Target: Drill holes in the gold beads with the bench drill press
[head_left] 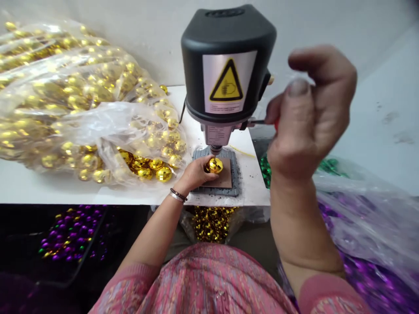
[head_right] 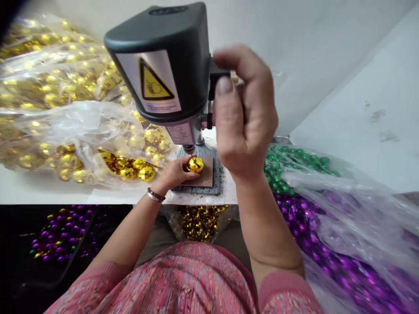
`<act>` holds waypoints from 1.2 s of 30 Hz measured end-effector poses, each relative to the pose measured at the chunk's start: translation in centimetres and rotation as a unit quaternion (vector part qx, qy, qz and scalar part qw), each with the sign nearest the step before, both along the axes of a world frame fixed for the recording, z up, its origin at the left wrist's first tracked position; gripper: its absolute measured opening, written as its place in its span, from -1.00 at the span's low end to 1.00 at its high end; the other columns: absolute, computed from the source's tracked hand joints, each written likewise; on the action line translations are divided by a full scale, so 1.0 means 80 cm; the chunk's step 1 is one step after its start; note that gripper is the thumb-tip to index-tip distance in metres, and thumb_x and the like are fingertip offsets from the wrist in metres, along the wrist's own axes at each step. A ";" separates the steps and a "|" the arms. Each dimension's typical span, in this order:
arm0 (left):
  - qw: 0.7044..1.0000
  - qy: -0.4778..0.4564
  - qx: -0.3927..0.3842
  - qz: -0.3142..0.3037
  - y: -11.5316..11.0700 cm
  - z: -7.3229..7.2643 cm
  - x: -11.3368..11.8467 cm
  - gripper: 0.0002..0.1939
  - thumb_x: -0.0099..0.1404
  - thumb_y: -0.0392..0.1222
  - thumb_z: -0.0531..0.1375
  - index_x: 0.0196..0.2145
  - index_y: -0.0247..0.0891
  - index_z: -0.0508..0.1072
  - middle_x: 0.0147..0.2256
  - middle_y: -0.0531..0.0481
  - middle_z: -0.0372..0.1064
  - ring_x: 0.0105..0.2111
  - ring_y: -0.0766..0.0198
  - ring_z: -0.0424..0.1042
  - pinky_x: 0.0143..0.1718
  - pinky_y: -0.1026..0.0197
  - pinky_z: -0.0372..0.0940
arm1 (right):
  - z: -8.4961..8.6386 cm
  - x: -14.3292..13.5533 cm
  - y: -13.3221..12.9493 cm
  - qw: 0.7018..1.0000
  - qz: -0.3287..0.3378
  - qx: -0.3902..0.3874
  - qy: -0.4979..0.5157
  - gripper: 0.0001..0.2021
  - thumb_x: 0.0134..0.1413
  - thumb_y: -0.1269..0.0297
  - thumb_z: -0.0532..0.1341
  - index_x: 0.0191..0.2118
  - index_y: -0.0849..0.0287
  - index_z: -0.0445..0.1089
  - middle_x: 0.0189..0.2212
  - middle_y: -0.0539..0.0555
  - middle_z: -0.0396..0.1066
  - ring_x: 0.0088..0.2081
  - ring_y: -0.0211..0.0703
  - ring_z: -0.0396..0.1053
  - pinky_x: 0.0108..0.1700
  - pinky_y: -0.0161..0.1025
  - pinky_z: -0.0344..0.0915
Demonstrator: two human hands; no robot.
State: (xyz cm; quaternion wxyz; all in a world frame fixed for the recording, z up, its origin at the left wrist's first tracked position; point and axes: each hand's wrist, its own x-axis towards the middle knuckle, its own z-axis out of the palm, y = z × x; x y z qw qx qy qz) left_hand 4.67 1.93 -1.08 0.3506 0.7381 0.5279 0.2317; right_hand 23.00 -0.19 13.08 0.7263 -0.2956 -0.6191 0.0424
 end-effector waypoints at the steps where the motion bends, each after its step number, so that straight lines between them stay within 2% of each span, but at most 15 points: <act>1: 1.000 0.000 0.001 -0.006 0.000 0.001 0.000 -0.39 0.09 -0.28 0.43 0.13 -0.22 0.53 -0.04 -0.01 0.61 -0.04 0.08 0.56 0.05 0.10 0.42 | -0.010 -0.001 -0.010 1.000 -0.003 0.014 0.008 -0.77 0.40 0.28 0.11 0.05 0.14 0.43 -0.04 -0.06 0.45 -0.43 -0.64 0.30 -0.21 -0.49 0.37; 4: 1.000 -0.004 0.000 -0.018 0.000 0.003 0.000 -0.47 0.09 -0.27 0.42 0.05 -0.21 0.55 -0.11 0.03 0.61 -0.10 0.11 0.55 -0.02 0.13 0.41 | -0.038 -0.003 -0.027 0.999 -0.046 0.005 -0.001 -0.78 0.39 0.28 0.12 0.02 0.05 0.47 -0.29 -0.10 0.44 -0.48 -0.58 0.29 -0.36 -0.48 0.29; 8: 1.000 -0.019 0.006 -0.022 -0.001 0.003 0.000 -0.52 0.08 -0.28 0.41 0.00 -0.22 0.55 -0.14 0.04 0.61 -0.13 0.12 0.53 -0.05 0.15 0.40 | -0.063 -0.003 -0.033 0.993 -0.115 -0.017 -0.028 -0.76 0.39 0.24 0.12 0.04 -0.02 0.48 -0.17 -0.07 0.49 -0.42 -0.50 0.37 -0.26 -0.38 0.39; 10: 0.999 -0.025 0.012 -0.021 -0.001 0.001 0.000 -0.53 0.08 -0.28 0.41 -0.01 -0.22 0.55 -0.15 0.04 0.60 -0.14 0.13 0.53 -0.05 0.15 0.40 | -0.068 -0.003 -0.032 0.992 -0.126 -0.014 -0.026 -0.76 0.38 0.26 0.12 0.04 -0.04 0.48 -0.22 -0.08 0.47 -0.42 -0.49 0.37 -0.24 -0.36 0.40; 12: 0.999 -0.031 0.010 -0.017 -0.001 -0.001 0.000 -0.50 0.08 -0.27 0.41 0.02 -0.22 0.54 -0.14 0.03 0.60 -0.15 0.13 0.53 -0.05 0.15 0.40 | -0.071 -0.005 -0.031 0.991 -0.128 -0.001 -0.023 -0.76 0.37 0.30 0.13 0.03 -0.03 0.48 -0.32 -0.09 0.43 -0.45 -0.50 0.34 -0.27 -0.39 0.37; 15: 0.999 -0.039 -0.003 -0.022 -0.001 -0.003 -0.001 -0.48 0.08 -0.26 0.41 0.04 -0.23 0.53 -0.13 0.02 0.60 -0.15 0.13 0.54 -0.05 0.16 0.40 | -0.075 -0.008 -0.029 0.992 -0.122 0.020 -0.010 -0.77 0.36 0.34 0.13 0.01 -0.01 0.47 -0.36 -0.09 0.39 -0.48 -0.52 0.30 -0.35 -0.42 0.29; 20: 0.997 -0.061 -0.010 -0.036 0.002 -0.006 -0.003 -0.55 0.09 -0.26 0.40 -0.02 -0.22 0.53 -0.17 0.06 0.60 -0.15 0.14 0.53 -0.08 0.18 0.38 | -0.083 -0.012 -0.026 0.993 -0.107 0.028 0.033 -0.82 0.34 0.31 0.16 -0.04 0.04 0.47 -0.46 -0.09 0.31 -0.49 -0.48 0.30 -0.36 -0.38 0.26; 25: 0.996 -0.076 -0.024 -0.046 0.002 -0.008 -0.004 -0.54 0.09 -0.24 0.41 -0.02 -0.22 0.53 -0.17 0.06 0.59 -0.14 0.13 0.53 -0.09 0.19 0.36 | -0.086 -0.016 -0.024 0.992 -0.102 0.036 0.058 -0.86 0.35 0.29 0.14 -0.09 0.09 0.43 -0.41 -0.08 0.33 -0.49 -0.49 0.30 -0.39 -0.40 0.26; 30: 0.997 -0.062 -0.016 -0.041 0.002 -0.006 -0.003 -0.54 0.10 -0.27 0.39 -0.01 -0.22 0.53 -0.17 0.04 0.58 -0.14 0.13 0.53 -0.08 0.19 0.35 | -0.106 -0.018 -0.025 0.994 -0.090 0.022 0.057 -0.88 0.36 0.32 0.12 -0.12 0.18 0.39 -0.45 -0.08 0.27 -0.51 -0.52 0.28 -0.44 -0.45 0.24; 33: 0.998 -0.048 -0.010 -0.043 0.001 -0.004 -0.002 -0.56 0.10 -0.26 0.39 -0.03 -0.21 0.53 -0.19 0.06 0.58 -0.16 0.14 0.53 -0.11 0.19 0.35 | -0.098 -0.020 -0.025 0.993 -0.091 0.041 0.063 -0.88 0.37 0.31 0.12 -0.15 0.20 0.38 -0.51 -0.11 0.20 -0.53 -0.54 0.26 -0.46 -0.48 0.20; 36: 0.999 -0.017 0.004 -0.031 -0.002 -0.005 -0.001 -0.55 0.12 -0.23 0.40 0.00 -0.22 0.53 -0.15 0.02 0.59 -0.14 0.11 0.53 -0.08 0.15 0.37 | -0.058 -0.018 -0.014 0.989 -0.107 0.086 0.063 -0.85 0.37 0.26 0.15 -0.13 0.22 0.41 -0.44 -0.10 0.27 -0.55 -0.61 0.25 -0.47 -0.51 0.13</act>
